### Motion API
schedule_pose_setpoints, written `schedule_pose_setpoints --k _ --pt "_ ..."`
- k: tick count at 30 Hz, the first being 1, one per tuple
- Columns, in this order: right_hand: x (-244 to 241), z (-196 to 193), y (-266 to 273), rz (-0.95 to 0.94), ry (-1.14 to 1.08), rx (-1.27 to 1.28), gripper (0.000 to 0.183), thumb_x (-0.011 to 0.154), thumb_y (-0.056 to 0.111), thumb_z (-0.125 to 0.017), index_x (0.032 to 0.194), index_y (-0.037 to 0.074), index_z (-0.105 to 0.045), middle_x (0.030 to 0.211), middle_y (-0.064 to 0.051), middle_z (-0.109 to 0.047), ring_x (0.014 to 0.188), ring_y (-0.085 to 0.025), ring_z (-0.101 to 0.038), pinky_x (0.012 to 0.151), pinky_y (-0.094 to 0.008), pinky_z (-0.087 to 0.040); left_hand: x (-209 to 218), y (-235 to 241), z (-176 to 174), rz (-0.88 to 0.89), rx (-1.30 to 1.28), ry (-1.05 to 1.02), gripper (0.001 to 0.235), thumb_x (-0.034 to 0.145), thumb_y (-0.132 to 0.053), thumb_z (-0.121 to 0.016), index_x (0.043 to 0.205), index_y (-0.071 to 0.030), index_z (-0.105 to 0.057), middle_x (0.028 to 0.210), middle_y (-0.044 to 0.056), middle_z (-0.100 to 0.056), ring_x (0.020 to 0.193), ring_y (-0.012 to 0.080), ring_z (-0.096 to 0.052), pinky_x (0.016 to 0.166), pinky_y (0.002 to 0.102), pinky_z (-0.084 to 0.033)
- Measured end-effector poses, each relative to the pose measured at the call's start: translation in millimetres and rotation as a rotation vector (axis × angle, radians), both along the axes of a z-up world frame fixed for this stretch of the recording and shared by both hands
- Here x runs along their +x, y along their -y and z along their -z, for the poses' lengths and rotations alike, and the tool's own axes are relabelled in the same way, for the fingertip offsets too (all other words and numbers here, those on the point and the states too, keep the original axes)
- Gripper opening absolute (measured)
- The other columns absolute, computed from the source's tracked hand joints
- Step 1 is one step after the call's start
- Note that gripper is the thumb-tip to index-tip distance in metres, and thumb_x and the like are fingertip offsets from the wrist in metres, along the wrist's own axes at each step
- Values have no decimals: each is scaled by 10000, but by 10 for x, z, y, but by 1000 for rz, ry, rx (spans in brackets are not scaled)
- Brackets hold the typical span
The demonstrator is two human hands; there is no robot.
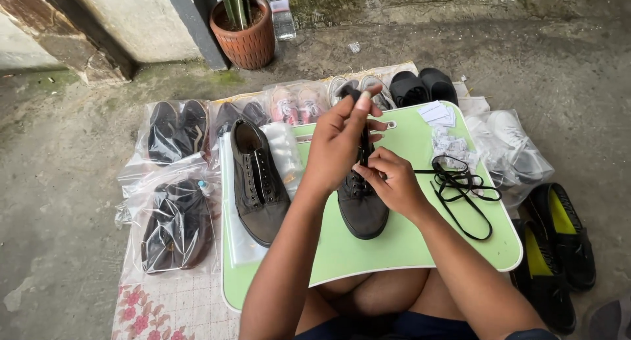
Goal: The person laces a dark-colored shoe by threading a black shoelace through the eyelets. The person pulls the laces tight and adjusts the fit while the shoe rests on a green tray.
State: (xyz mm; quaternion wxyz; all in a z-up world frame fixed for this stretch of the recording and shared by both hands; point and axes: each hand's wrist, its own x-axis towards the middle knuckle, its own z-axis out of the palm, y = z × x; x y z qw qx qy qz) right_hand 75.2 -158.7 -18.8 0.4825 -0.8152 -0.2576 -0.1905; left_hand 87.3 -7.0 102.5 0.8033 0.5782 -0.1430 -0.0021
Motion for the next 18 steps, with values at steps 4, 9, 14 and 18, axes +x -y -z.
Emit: schedule_pose_setpoints --k 4,9,14,18 --pt "-240 -288 -15 -20 15 10 272 980 116 -717 726 51 -645 735 -29 -593 591 -126 -550 555 -259 -453 53 17 275 -3 -55 -104 372 1084 -337 -540 961 -15 -678 1261 165 -695 935 193 -748 805 362 -643" --pt "-450 -473 -9 -57 -160 16 260 986 133 -683 748 31 -655 746 -56 -601 600 -145 -554 587 -295 -482 -135 -8 454 109 -80 -246 596 1055 -478 -550 1196 87 -674 1284 324 -655 1184 452 -663 1025 592 -506" --pt "-543 -619 -4 -56 -357 259 192 989 98 -682 815 24 -712 776 2 -569 717 -46 -495 651 -231 -478 -286 -39 1361 155 134 -213 547 1082 -504 -505 991 -7 -714 988 136 -641 980 244 -604 917 395 -465" --pt "-537 -624 -14 -55 -629 590 156 996 106 -687 899 3 -752 706 43 -518 611 -23 -403 542 -175 -398 -493 -46 1356 73 141 -12 544 1154 -354 -412 797 -72 -709 735 62 -611 845 136 -536 924 361 -477"
